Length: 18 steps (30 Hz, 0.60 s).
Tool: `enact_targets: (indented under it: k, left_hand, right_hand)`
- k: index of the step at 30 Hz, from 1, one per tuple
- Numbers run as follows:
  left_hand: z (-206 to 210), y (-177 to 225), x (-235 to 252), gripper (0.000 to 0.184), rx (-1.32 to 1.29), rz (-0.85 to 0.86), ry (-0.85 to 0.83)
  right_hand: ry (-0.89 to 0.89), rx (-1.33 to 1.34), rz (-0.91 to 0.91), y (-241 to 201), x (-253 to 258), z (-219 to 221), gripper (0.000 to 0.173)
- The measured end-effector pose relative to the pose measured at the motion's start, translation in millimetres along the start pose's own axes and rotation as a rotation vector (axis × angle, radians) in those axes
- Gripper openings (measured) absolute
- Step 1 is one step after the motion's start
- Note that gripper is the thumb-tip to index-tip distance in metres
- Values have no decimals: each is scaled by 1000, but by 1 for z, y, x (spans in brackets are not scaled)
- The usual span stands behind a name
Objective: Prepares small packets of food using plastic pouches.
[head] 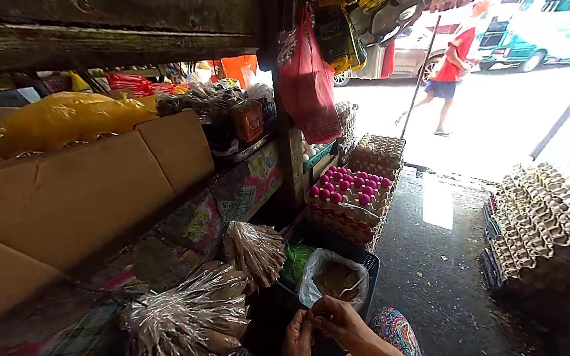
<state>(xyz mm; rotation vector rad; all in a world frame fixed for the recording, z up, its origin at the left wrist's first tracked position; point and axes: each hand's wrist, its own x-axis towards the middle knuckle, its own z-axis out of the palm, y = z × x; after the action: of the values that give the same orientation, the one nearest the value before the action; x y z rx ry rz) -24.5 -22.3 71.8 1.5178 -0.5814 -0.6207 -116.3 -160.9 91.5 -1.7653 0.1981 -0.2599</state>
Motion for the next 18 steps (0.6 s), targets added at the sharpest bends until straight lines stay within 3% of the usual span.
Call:
enact_targets:
  k: [3,7,11,16,18]
  left_hand:
    - [2,-1,1,26,-104,-20,20]
    - [-1,1,2,11,-150,-11,-39]
    - [-2,3,0,14,-103,-35,-25]
    - [0,7,0,6,-89,36,-6]
    - [2,7,-2,4,-51,89,-14]
  right_hand:
    - [92,19,20,0,2,0,16]
    - [192,-86,23,0,5,-7,23]
    - [232,-120,39,-3,6,-20,30]
    - [-105,-49,195,-7,3,-22,51]
    - [-139,11,148,0,1,-17,43]
